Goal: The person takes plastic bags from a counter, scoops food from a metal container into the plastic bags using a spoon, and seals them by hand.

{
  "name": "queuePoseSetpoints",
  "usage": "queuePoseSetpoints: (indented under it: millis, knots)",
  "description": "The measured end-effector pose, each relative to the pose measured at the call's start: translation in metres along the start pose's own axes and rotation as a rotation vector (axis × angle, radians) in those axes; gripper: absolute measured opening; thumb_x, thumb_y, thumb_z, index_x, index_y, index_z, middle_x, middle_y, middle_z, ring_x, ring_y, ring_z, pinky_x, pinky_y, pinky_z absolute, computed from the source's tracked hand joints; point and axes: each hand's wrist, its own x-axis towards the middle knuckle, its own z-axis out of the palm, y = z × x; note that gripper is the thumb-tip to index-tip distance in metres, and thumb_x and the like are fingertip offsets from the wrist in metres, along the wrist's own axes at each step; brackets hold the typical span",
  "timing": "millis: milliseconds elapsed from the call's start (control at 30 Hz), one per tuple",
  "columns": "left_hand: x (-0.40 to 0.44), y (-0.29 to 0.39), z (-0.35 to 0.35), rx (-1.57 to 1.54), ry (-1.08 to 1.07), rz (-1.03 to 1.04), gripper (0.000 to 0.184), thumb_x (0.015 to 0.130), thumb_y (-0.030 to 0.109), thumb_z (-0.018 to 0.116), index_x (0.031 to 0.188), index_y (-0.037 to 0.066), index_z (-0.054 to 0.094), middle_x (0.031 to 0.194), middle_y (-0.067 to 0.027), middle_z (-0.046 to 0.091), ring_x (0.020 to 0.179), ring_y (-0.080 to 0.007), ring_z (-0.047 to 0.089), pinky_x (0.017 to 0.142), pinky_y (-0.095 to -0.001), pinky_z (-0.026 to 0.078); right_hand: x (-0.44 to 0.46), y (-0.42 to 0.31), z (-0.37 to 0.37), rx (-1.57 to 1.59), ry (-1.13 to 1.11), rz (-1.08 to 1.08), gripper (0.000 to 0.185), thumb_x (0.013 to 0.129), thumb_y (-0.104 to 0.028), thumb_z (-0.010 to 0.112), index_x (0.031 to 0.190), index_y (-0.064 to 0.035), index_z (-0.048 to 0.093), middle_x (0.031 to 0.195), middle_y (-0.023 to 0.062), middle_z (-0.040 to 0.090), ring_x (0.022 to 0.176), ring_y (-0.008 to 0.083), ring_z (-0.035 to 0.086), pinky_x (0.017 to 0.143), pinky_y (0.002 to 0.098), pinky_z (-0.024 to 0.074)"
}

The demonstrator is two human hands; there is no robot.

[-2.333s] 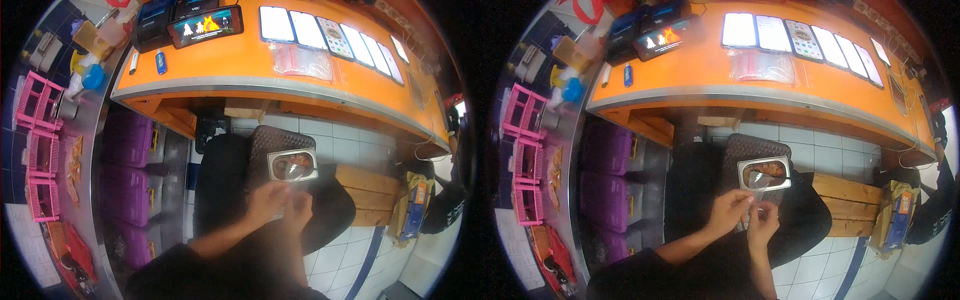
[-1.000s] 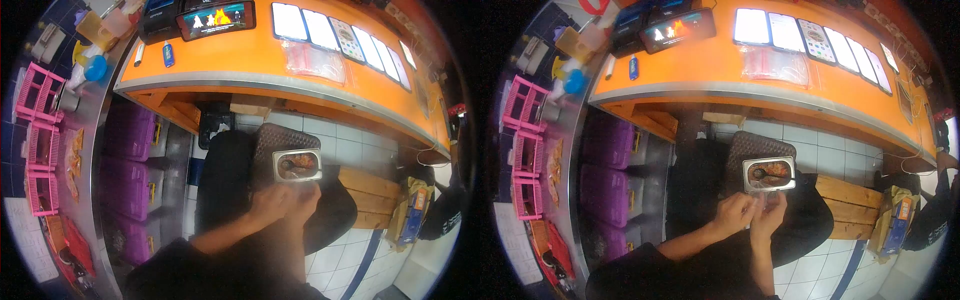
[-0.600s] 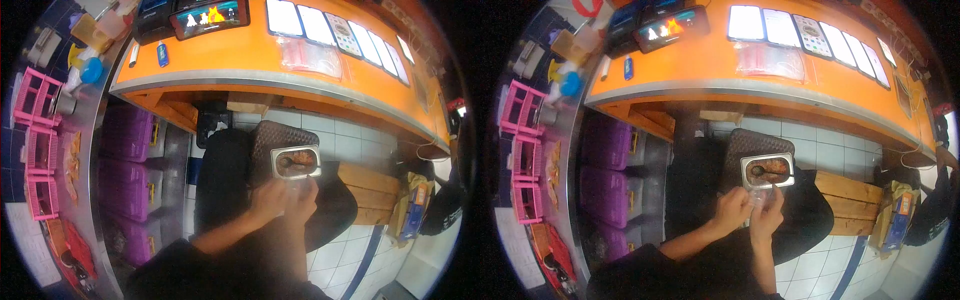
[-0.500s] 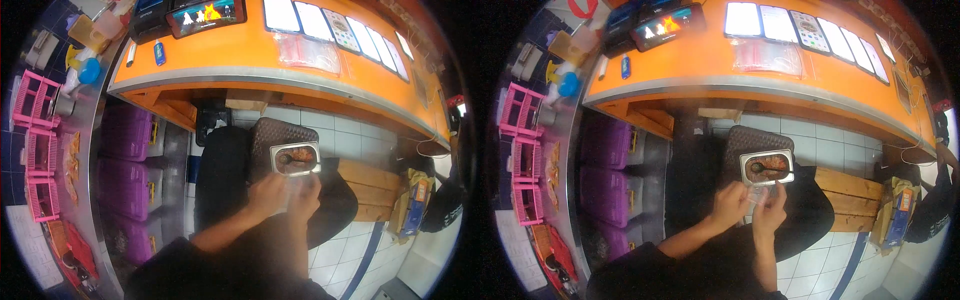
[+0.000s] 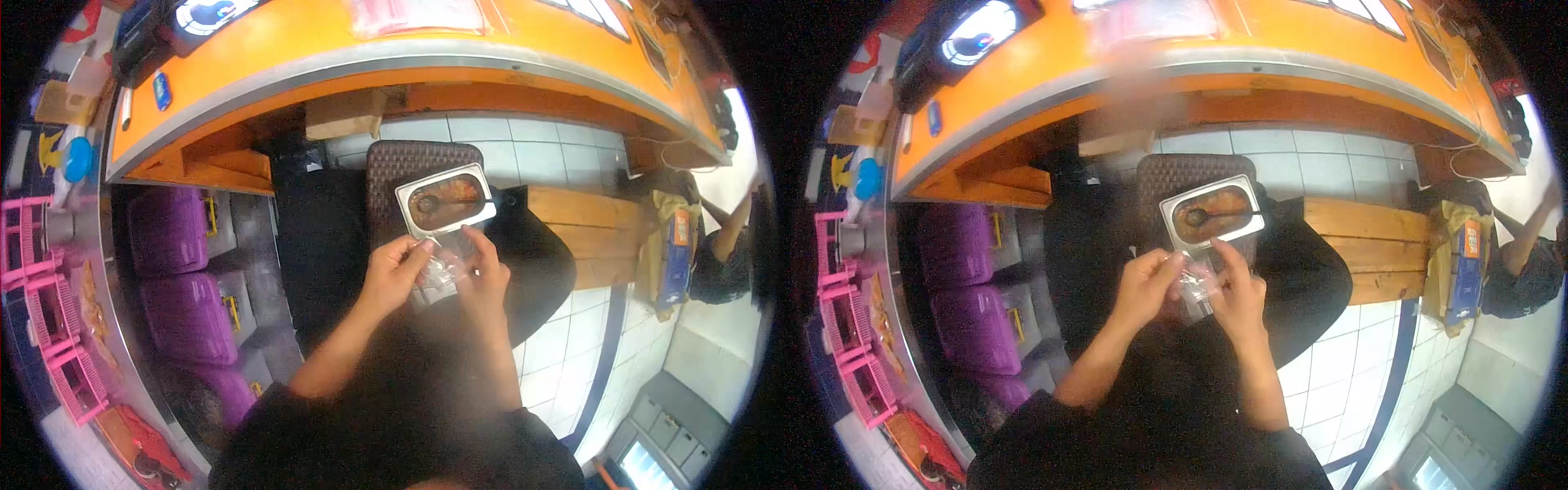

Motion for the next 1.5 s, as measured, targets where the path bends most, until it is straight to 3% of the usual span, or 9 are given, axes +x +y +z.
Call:
queuePoseSetpoints:
  millis: [267,367,533,667,800,1033,1100,1267,1500]
  knots:
    - [0.006,0.01,-0.005,-0.144,0.042,-0.291,0.033,0.096,0.031,0.058,0.088,0.0,0.066,0.069,-0.0019,0.062,0.057,-0.0073,0.053,0.054,-0.0219,0.044,0.0,0.007,-0.017,-0.049,-0.095,0.061,0.058,0.074,-0.012,0.078,0.127,-0.0128,0.056,0.055,0.0054,0.055,0.048,0.0142,0.056,0.052,0.0285,0.047]
    - [0.011,-0.008,-0.009,-0.066,-0.237,-0.232,0.026,0.097,0.024,0.056,0.099,0.0,0.066,0.079,-0.0033,0.066,0.069,-0.0092,0.06,0.062,-0.0238,0.048,-0.002,0.011,-0.017,-0.101,-0.226,-0.014,0.058,0.074,-0.016,0.079,0.127,-0.0141,0.056,0.056,0.0065,0.056,0.049,0.0158,0.058,0.052,0.03,0.0478]
    - [0.012,-0.018,-0.011,-0.014,-0.085,-0.15,0.023,0.096,0.021,0.057,0.101,0.001,0.067,0.08,-0.0026,0.066,0.068,-0.0087,0.059,0.062,-0.0241,0.048,0.002,0.014,-0.016,0.022,-0.219,0.035,0.047,0.076,-0.017,0.078,0.118,-0.011,0.06,0.056,0.0043,0.058,0.049,0.0136,0.058,0.048,0.0278,0.0456]
    - [0.011,-0.033,-0.021,-0.019,-0.05,-0.191,0.021,0.095,0.019,0.058,0.1,0.001,0.068,0.078,-0.0028,0.066,0.063,-0.0083,0.057,0.057,-0.0245,0.047,0.022,0.064,-0.018,0.589,0.134,0.754,0.028,0.088,-0.026,0.069,0.106,-0.0074,0.057,0.067,0.0012,0.059,0.048,0.0049,0.047,0.042,0.0176,0.0342]
    - [0.012,-0.047,-0.028,0.137,-0.209,-0.153,0.021,0.094,0.021,0.059,0.098,0.002,0.069,0.08,-0.0023,0.067,0.066,-0.0093,0.059,0.058,-0.0261,0.049,0.051,0.105,-0.014,0.98,0.204,0.94,0.044,0.091,-0.037,0.065,0.123,-0.0098,0.052,0.082,0.002,0.062,0.052,0.0045,0.047,0.041,0.0174,0.0337]
    - [0.017,-0.058,-0.029,0.004,-0.346,-0.271,0.025,0.094,0.025,0.061,0.098,0.001,0.066,0.083,-0.0034,0.066,0.07,-0.0102,0.06,0.061,-0.0256,0.05,0.07,0.057,-0.005,0.514,-0.011,0.595,0.029,0.099,-0.03,0.052,0.114,-0.0061,0.058,0.078,0.0068,0.063,0.058,0.0117,0.054,0.049,0.0254,0.0441]
    - [0.016,-0.058,-0.031,-0.044,-0.334,-0.245,0.024,0.095,0.025,0.06,0.097,0.001,0.065,0.086,-0.0043,0.066,0.071,-0.0107,0.061,0.062,-0.0255,0.05,0.057,0.038,-0.007,-0.135,-0.008,-0.004,0.025,0.099,-0.022,0.049,0.103,-0.0007,0.06,0.078,0.0154,0.062,0.064,0.0239,0.061,0.059,0.0349,0.0494]
    - [0.017,-0.062,-0.029,-0.124,-0.352,-0.287,0.023,0.095,0.024,0.06,0.097,0.001,0.065,0.089,-0.0043,0.066,0.074,-0.0111,0.061,0.065,-0.0262,0.051,0.025,0.017,0.003,-0.362,-0.225,-0.108,0.018,0.096,-0.016,0.051,0.099,-0.0013,0.061,0.086,0.0209,0.064,0.078,0.0384,0.064,0.068,0.0428,0.0496]
    - [0.015,-0.065,-0.031,-0.171,-0.356,-0.277,0.022,0.095,0.024,0.06,0.099,0.002,0.065,0.089,-0.003,0.066,0.078,-0.011,0.062,0.067,-0.0264,0.052,0.022,0.009,0.013,-0.149,-0.051,0.009,0.022,0.098,-0.015,0.047,0.102,0.0008,0.061,0.08,0.0178,0.065,0.07,0.0305,0.065,0.065,0.0377,0.0499]
